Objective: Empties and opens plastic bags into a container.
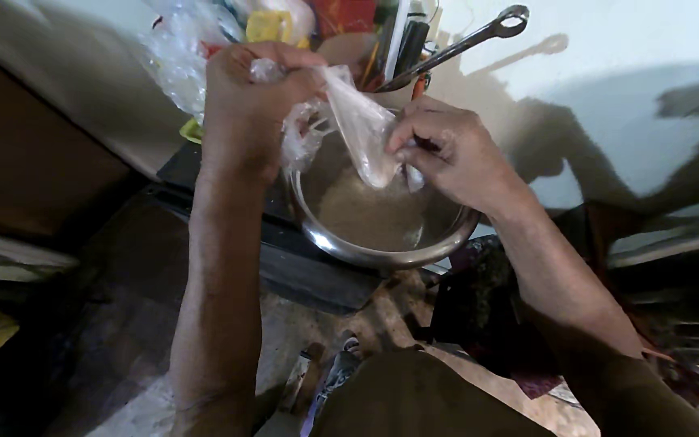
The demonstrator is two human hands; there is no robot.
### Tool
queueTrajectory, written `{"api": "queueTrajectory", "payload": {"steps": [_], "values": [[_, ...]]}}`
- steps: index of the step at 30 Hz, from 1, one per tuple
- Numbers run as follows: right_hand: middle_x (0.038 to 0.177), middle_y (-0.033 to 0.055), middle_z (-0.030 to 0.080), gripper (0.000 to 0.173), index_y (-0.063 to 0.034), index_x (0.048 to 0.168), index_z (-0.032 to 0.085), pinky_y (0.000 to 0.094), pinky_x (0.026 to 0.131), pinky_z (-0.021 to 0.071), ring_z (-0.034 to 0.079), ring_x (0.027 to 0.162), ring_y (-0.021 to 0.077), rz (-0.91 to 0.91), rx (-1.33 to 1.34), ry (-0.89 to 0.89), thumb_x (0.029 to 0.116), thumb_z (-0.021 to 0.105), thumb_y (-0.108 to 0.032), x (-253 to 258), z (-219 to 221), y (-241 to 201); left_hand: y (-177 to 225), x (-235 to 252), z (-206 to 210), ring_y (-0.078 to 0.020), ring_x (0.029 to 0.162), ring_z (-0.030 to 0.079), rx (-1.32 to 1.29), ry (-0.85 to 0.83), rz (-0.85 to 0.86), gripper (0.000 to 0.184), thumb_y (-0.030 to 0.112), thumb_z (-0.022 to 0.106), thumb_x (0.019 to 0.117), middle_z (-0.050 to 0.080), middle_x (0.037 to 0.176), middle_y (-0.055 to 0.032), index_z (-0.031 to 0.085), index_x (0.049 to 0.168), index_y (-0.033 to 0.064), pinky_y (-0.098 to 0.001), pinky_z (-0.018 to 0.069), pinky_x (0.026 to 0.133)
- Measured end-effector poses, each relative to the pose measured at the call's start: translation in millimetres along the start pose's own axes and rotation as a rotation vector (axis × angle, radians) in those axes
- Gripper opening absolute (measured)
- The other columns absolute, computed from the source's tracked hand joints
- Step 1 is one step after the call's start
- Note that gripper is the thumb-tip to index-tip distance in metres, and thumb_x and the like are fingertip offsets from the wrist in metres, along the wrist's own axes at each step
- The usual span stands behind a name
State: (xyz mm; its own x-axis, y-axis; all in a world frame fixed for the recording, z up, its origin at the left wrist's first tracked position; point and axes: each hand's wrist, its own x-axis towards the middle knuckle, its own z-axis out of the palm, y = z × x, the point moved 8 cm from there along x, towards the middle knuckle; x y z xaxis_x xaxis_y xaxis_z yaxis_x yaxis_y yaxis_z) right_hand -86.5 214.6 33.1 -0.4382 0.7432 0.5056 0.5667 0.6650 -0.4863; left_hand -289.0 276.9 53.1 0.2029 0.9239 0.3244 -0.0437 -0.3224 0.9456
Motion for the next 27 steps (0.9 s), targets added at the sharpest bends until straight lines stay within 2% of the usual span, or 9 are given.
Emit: {"api": "queueTrajectory", "payload": {"steps": [4,8,13,18,23,25,27], "values": [[0.108,0.0093,0.067,0.014,-0.0034,0.104,0.073,0.0249,0.088,0.0554,0.065,0.097,0.0107,-0.011,0.009,-0.001,0.1012,0.061,-0.010,0,-2,0,-7,0,-11,-0.0050,0.065,0.063,0.053,0.037,-0.022,0.008,0.005,0.070,0.0924,0.072,0.087,0.0022,0.072,0.099,0.0097,-0.0185,0.0528,0.055],[0.099,0.0021,0.068,0.016,-0.0026,0.109,0.068,0.0209,0.079,0.0551,0.064,0.087,0.0033,0.063,0.148,0.049,0.1046,0.055,-0.011,0,-12,9,-8,-4,-18,-0.0020,0.061,0.062,0.292,0.007,0.050,0.006,0.013,0.073,0.0919,0.072,0.086,0.0058,0.073,0.098,0.0122,-0.0189,0.0513,0.051],[0.091,0.0005,0.063,0.017,-0.0046,0.109,0.065,0.0228,0.065,0.0514,0.059,0.074,0.0058,0.170,0.286,0.115,0.1068,0.050,-0.013,1,-16,25,1,-18,-12,0.0049,0.064,0.062,0.547,-0.087,0.089,0.011,0.019,0.071,0.0948,0.072,0.091,0.0084,0.074,0.104,0.0140,-0.0158,0.0528,0.055],[0.087,0.0016,0.062,0.015,-0.0037,0.110,0.061,0.0259,0.063,0.0559,0.061,0.070,0.0095,0.256,0.449,0.119,0.1079,0.049,-0.013,5,-11,30,0,-24,-7,0.0049,0.064,0.063,0.535,-0.150,0.091,0.010,0.020,0.069,0.0963,0.071,0.093,0.0089,0.073,0.103,0.0150,-0.0163,0.0538,0.053],[0.090,0.0038,0.063,0.014,-0.0037,0.111,0.061,0.0250,0.060,0.0564,0.062,0.068,0.0099,0.345,0.421,0.058,0.1068,0.049,-0.009,16,1,22,-4,-28,2,0.0044,0.059,0.060,0.498,-0.171,0.088,0.011,0.017,0.069,0.0968,0.071,0.097,0.0074,0.073,0.106,0.0124,-0.0159,0.0528,0.051],[0.095,0.0041,0.065,0.015,-0.0049,0.112,0.064,0.0244,0.059,0.0546,0.062,0.070,0.0094,0.330,0.390,0.020,0.1057,0.050,-0.007,19,6,17,-6,-30,3,0.0040,0.058,0.060,0.484,-0.165,0.081,0.010,0.016,0.069,0.0964,0.071,0.094,0.0071,0.074,0.104,0.0118,-0.0161,0.0525,0.050],[0.096,0.0034,0.066,0.022,-0.0055,0.107,0.067,0.0237,0.059,0.0531,0.061,0.070,0.0083,0.277,0.407,0.005,0.1046,0.046,-0.001,20,10,14,-8,-32,2,0.0032,0.055,0.060,0.450,-0.144,0.031,0.009,0.015,0.070,0.0961,0.071,0.090,0.0074,0.073,0.104,0.0123,-0.0167,0.0530,0.048]]}}
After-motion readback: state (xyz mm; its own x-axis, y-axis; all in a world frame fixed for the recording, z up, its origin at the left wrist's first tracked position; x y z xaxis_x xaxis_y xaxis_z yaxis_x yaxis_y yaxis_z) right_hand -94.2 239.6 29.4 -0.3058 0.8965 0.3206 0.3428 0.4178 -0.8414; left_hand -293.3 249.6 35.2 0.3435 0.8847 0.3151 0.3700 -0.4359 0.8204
